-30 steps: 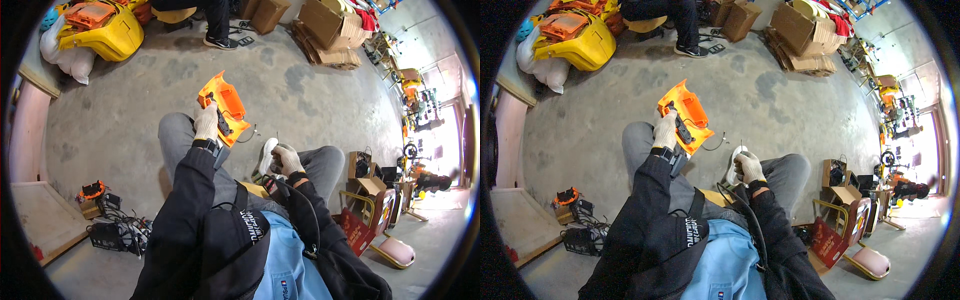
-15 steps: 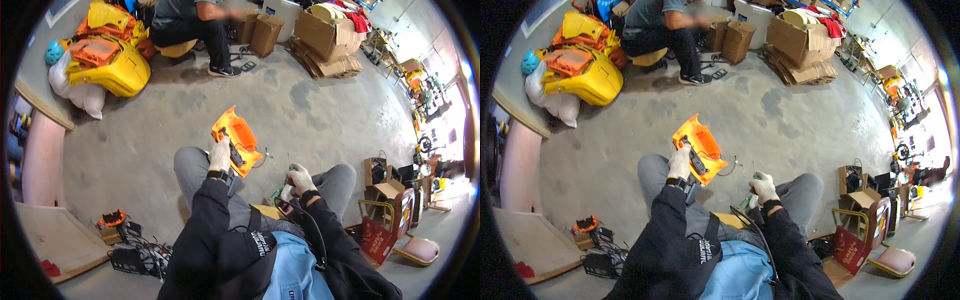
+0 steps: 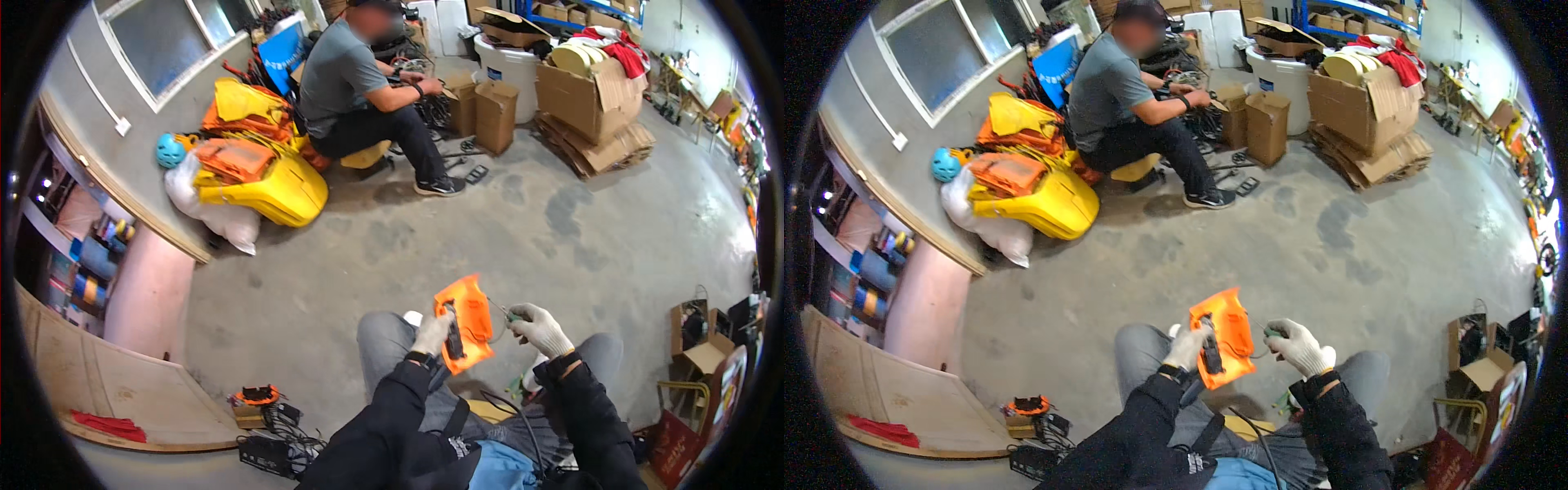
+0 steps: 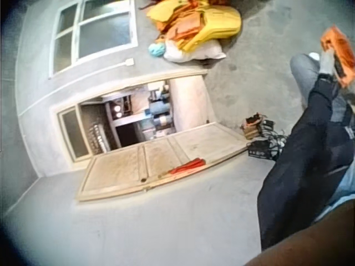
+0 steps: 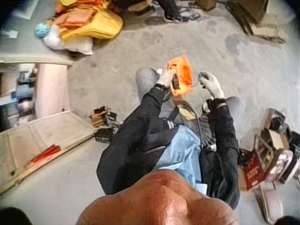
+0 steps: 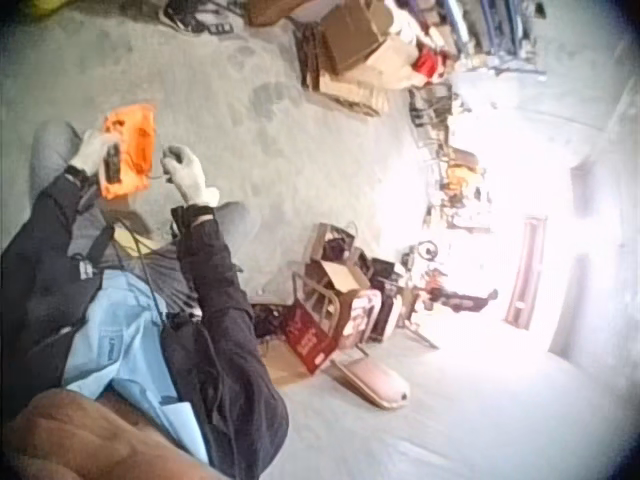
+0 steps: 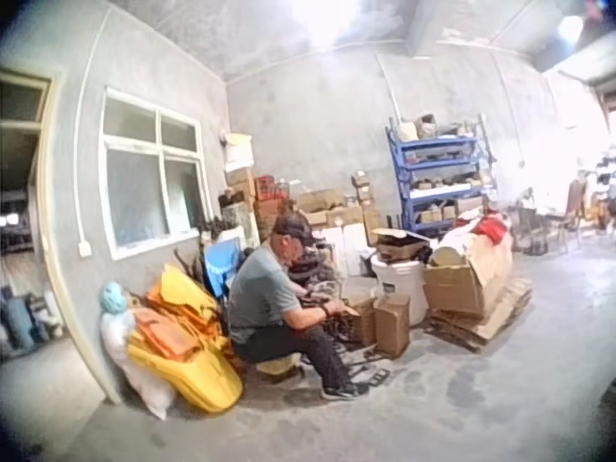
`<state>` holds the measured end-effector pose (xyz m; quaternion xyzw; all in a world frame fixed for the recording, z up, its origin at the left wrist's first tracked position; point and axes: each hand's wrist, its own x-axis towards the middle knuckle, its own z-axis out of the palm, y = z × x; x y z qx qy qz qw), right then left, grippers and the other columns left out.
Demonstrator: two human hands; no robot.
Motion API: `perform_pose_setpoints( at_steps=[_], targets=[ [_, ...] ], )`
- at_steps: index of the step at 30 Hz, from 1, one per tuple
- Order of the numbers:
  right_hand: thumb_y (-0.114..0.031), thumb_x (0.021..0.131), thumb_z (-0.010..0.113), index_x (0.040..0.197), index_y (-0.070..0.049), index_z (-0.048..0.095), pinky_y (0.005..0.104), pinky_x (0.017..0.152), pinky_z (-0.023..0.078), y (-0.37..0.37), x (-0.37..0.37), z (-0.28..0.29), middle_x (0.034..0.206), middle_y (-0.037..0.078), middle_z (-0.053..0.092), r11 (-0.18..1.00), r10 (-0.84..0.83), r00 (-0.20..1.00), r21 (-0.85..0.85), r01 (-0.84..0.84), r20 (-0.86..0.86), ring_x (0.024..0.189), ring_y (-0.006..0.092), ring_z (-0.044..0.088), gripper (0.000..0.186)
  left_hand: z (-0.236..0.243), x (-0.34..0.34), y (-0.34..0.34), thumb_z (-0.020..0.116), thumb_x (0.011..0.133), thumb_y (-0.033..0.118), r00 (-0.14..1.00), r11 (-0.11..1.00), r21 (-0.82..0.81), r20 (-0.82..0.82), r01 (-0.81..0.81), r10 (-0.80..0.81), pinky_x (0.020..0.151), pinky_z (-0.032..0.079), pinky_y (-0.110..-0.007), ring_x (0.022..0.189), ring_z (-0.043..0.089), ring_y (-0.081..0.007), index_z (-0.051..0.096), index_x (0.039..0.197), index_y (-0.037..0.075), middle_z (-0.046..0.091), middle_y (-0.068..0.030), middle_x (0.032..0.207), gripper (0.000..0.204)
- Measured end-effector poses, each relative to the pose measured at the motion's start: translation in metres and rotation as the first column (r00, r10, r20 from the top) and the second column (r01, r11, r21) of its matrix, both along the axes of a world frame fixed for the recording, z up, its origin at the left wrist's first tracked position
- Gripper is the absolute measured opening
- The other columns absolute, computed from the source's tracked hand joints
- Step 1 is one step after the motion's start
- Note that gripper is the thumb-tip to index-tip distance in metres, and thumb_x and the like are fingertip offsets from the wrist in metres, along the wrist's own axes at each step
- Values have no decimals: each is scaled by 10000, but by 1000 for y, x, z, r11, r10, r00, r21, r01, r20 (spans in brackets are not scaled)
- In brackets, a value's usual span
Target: The recorder is repairing and assembling components of a motorcycle fairing using a screwdriver and pliers to manipulate parts and wires.
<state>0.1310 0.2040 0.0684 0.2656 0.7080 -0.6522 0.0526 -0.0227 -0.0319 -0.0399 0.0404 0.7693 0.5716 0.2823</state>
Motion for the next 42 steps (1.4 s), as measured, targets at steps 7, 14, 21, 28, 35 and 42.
perform_pose_setpoints(
  at_steps=[7,14,21,28,35,42],
  targets=[
    [-254,891,759,1297,13,672,362,784,585,17,-10,-26,1036,123,754,998,67,998,11,-67,21,876,226,722,494,18,17,22,593,1044,123,916,946,321,364,48,-170,955,550,-324,1073,677,-172,584,1372,2,704,-72,1191,350],
    [-358,895,718,1174,-53,693,471,892,555,35,-13,-31,1107,236,715,919,40,996,389,-67,79,1039,420,693,414,43,19,62,568,1042,21,856,969,245,507,-32,-100,910,609,-378,1035,710,-210,565,1388,14,692,-75,1227,346],
    [-319,936,680,1115,-68,665,535,866,537,38,-12,-44,1054,220,706,787,-246,959,549,282,-140,1020,453,668,308,86,18,69,634,1038,184,963,974,60,148,220,-227,1057,504,-321,1221,635,-205,448,1536,32,648,-106,1352,553],
    [-321,883,737,1197,-47,658,396,766,569,38,-16,-30,902,137,709,841,-235,946,440,314,-225,848,251,720,424,141,23,66,655,1021,225,948,947,62,-62,316,-312,976,519,-305,1102,638,-169,487,1505,22,650,-84,1276,551],
    [-173,901,747,1228,0,577,291,546,551,38,-20,-29,902,26,619,974,-228,955,-61,220,-192,699,109,630,407,110,3,66,621,1006,192,914,924,86,-207,373,-350,894,499,-277,982,603,-124,605,1380,53,669,-49,1095,400],
    [-183,910,743,1114,-3,635,275,529,493,39,-40,-4,820,-1,595,969,-232,971,72,236,-50,606,105,575,293,90,-14,79,636,968,196,917,913,103,-103,394,-384,986,525,-383,1109,685,-265,563,1460,97,701,-164,1237,507]
  ],
)
